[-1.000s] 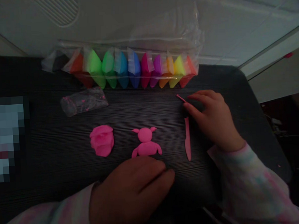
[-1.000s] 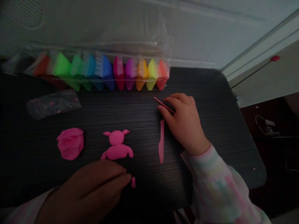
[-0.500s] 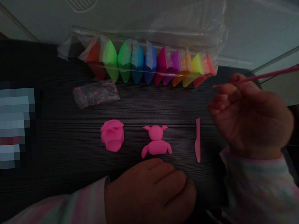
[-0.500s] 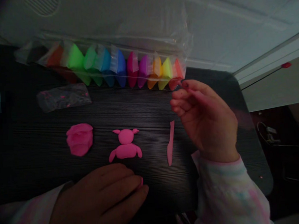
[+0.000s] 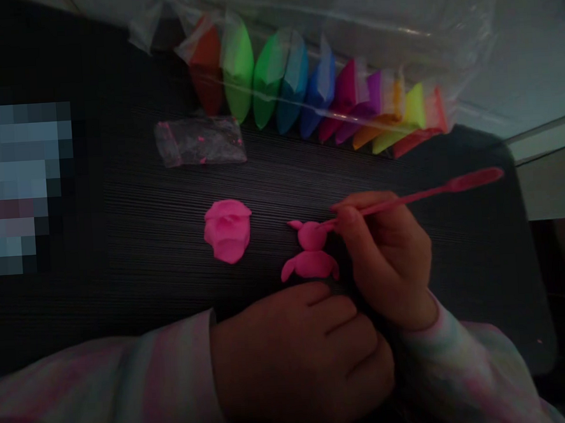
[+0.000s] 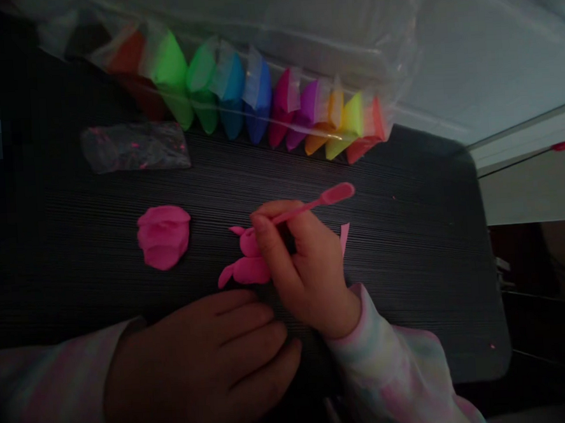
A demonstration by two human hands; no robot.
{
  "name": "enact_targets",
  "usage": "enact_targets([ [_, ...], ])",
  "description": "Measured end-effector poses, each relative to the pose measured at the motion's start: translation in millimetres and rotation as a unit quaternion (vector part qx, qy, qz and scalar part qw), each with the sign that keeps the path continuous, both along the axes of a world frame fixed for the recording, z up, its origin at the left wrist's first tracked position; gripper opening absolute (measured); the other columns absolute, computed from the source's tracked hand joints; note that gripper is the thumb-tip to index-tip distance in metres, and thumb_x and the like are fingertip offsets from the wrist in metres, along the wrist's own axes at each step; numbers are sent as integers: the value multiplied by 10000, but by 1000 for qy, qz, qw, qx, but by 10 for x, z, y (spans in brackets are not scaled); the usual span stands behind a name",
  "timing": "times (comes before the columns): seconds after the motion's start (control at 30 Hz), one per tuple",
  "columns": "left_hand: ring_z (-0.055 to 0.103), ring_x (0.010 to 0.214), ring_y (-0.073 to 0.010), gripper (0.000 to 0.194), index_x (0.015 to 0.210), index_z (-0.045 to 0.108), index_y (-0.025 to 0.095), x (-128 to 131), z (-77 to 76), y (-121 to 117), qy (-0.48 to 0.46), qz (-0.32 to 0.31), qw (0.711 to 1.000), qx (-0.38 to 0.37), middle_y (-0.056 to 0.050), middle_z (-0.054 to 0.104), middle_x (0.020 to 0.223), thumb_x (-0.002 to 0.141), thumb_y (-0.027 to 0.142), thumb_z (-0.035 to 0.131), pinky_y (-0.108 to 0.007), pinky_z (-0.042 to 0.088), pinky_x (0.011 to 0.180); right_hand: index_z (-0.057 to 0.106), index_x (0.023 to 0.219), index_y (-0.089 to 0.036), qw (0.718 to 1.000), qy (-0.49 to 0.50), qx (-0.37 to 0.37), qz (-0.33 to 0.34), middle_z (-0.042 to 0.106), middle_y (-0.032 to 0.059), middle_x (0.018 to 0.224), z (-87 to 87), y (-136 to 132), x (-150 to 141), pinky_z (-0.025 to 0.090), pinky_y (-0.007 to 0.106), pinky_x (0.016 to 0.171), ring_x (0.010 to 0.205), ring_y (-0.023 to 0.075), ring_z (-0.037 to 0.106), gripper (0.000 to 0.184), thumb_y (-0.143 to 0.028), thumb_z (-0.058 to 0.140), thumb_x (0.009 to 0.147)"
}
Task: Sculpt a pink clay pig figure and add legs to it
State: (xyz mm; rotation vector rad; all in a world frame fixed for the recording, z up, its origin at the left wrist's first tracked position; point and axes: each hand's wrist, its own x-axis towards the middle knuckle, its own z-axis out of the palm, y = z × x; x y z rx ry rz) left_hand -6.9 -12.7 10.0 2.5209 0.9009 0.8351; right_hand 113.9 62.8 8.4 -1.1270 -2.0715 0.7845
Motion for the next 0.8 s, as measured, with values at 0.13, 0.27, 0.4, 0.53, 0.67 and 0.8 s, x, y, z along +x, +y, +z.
enact_targets([
  [0.13,533,637,-140,239,919,602,158,2,-6,18,-5,2,1000,-3,-18,619,749,850,180,374,-315,458,560,487,766,-244,1000,-5,25,12,523,-1,653,-60,6,10,409,306,556,605,146,511,183,-297,364,890],
  [0.27,530,633,-144,273,912,623,166,1,-4,21,-11,1,1000,-10,-16,631,750,851,180,358,-318,453,548,505,773,-248,997,-63,50,21,554,18,706,-74,11,5,431,306,575,639,152,533,146,-248,401,874],
  [0.4,515,612,-140,288,882,638,184,8,-11,19,-24,1,1000,-10,-13,635,745,850,184,352,-313,439,518,483,789,-258,997,-48,52,42,563,15,734,-73,8,4,448,321,600,666,163,541,130,-219,390,871],
  [0.53,520,625,-145,274,879,637,187,15,-21,29,-20,17,1000,-9,-14,633,740,848,179,365,-326,452,545,445,790,-256,996,-53,30,64,544,18,741,-55,12,6,442,345,632,702,178,535,110,-199,385,863],
  [0.67,531,653,-153,285,898,632,192,7,-22,39,-16,15,1000,-8,-20,644,791,855,194,350,-352,470,603,437,781,-248,994,-74,27,69,528,14,725,-28,21,-5,418,338,633,701,179,524,118,-173,384,855],
  [0.8,529,661,-157,286,905,630,194,-1,-29,39,-10,19,1000,-8,-17,638,795,856,190,348,-357,471,616,451,784,-238,992,-91,37,73,533,16,728,-45,20,-14,409,326,634,711,175,522,126,-154,388,854],
])
